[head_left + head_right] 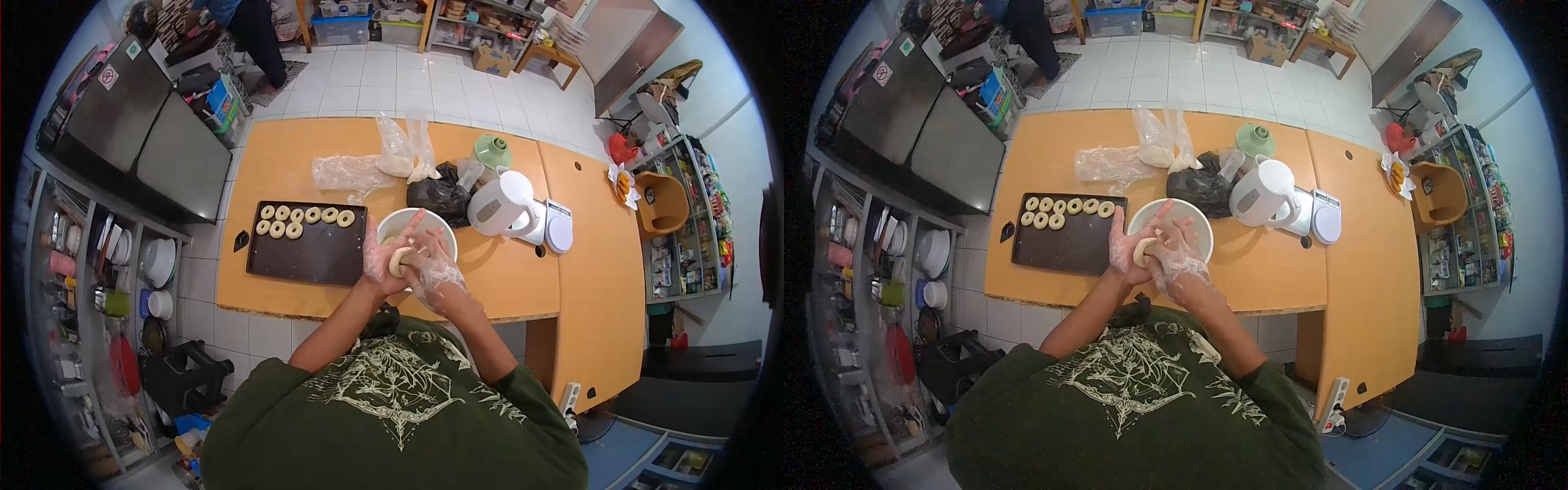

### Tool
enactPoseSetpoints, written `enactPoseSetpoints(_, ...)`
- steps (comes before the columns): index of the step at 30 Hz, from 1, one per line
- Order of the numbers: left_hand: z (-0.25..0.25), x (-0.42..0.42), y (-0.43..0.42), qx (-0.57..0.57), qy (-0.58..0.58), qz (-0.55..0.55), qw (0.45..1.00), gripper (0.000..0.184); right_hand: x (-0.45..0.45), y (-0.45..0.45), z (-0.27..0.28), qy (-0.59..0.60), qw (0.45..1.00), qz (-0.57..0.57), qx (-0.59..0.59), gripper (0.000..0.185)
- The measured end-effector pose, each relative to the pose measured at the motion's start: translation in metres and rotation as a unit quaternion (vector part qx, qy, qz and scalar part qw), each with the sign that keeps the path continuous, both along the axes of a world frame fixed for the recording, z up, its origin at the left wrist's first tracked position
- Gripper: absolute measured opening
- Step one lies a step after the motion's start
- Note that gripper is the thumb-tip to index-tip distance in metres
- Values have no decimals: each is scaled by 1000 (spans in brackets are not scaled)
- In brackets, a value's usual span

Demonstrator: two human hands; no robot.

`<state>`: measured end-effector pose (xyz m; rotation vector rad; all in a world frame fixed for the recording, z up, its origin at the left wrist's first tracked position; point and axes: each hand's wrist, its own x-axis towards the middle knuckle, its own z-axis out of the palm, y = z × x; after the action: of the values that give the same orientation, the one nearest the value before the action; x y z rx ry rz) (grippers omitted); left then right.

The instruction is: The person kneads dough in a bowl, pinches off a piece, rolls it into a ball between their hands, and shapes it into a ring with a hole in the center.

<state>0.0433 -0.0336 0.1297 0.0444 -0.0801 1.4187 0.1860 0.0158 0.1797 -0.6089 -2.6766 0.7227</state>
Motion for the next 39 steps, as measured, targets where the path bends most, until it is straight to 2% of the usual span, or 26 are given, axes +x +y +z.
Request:
enactPoseSetpoints(1, 3, 3, 0, -7, 10, 1, 1000, 105, -2, -1, 4, 0, 999, -21, -25, 38)
enactPoseSetpoints(5, -2, 0, 0, -25, 33, -1, 999, 103, -8, -8, 14, 28, 994, -102, -2, 32)
enactPoseSetpoints(8, -9, -4, 3, -1, 20, -6, 1000, 101, -4, -2, -1, 28, 986, -149, -61, 29)
enactPoseSetpoints(10, -8, -5, 4, -21, 37, -5, 999, 100, -2, 1, -4, 39, 966, -130, -218, 31)
enactPoseSetpoints(11, -7, -5, 3, -42, 54, -5, 998, 98, -3, 2, -5, 38, 966, -130, -218, 31)
enactPoseSetpoints(12, -8, -6, 4, -42, 55, -4, 998, 98, -6, 3, 0, 48, 952, -139, -268, 29)
enactPoseSetpoints(13, -8, -7, 4, -86, 100, 4, 991, 96, -8, 3, 2, 57, 935, -147, -316, 28)
enactPoseSetpoints(14, -9, -8, 4, -130, 145, 11, 981, 93, -8, 7, -9, 57, 935, -146, -317, 28)
enactPoseSetpoints(15, -9, -9, 2, -130, 145, 12, 981, 93, -8, 13, -30, 117, 899, -143, -396, 24)
enactPoseSetpoints(16, -8, -12, -2, -141, 225, 46, 963, 89, -9, 16, -33, 176, 853, -139, -471, 21)
enactPoseSetpoints(17, -8, -13, -5, -151, 303, 79, 938, 85, -8, 18, -35, 176, 853, -140, -470, 21)
enactPoseSetpoints(18, -6, -12, -9, -151, 303, 78, 938, 85, -9, 19, -25, 188, 821, -173, -510, 21)
enactPoseSetpoints(19, -4, -11, -14, -152, 385, 122, 902, 75, -11, 19, -20, 199, 785, -204, -549, 22)
enactPoseSetpoints(20, -2, -11, -19, -152, 463, 166, 857, 66, -12, 19, -19, 199, 785, -204, -550, 22)
enactPoseSetpoints(21, 4, -11, -21, -153, 464, 167, 857, 66, -13, 19, -19, 224, 767, -198, -567, 25)
enactPoseSetpoints(23, 14, -10, -25, -157, 616, 147, 758, 45, -15, 20, -22, 247, 748, -192, -585, 29)
enactPoseSetpoints(24, 12, -10, -25, -159, 615, 147, 758, 45, -16, 21, -26, 258, 729, -186, -606, 30)
enactPoseSetpoints(26, 9, -8, -25, -210, 606, 185, 745, 32, -17, 22, -31, 269, 710, -180, -625, 30)
enactPoseSetpoints(28, 12, -5, -25, -206, 591, 201, 753, 31, -17, 21, -32, 311, 637, -138, -692, 30)
enactPoseSetpoints(29, 13, -5, -25, -202, 577, 217, 761, 31, -17, 21, -34, 310, 637, -138, -692, 30)
enactPoseSetpoints(31, 8, -5, -25, -190, 561, 222, 775, 27, -15, 22, -37, 340, 583, -89, -732, 29)
enactPoseSetpoints(33, 11, -4, -24, -176, 544, 227, 788, 23, -14, 23, -36, 345, 576, -72, -738, 29)
enactPoseSetpoints(35, 22, -3, -25, -180, 428, 183, 867, 19, -14, 24, -33, 349, 568, -55, -744, 28)
enactPoseSetpoints(36, 20, -2, -25, -179, 428, 182, 867, 19, -14, 26, -31, 333, 580, -59, -741, 28)
enactPoseSetpoints(38, 13, -1, -26, -187, 295, 170, 921, 19, -15, 28, -31, 317, 591, -64, -739, 28)
enactPoseSetpoints(39, 14, -1, -25, -187, 295, 169, 922, 19, -15, 30, -34, 321, 590, -55, -739, 28)
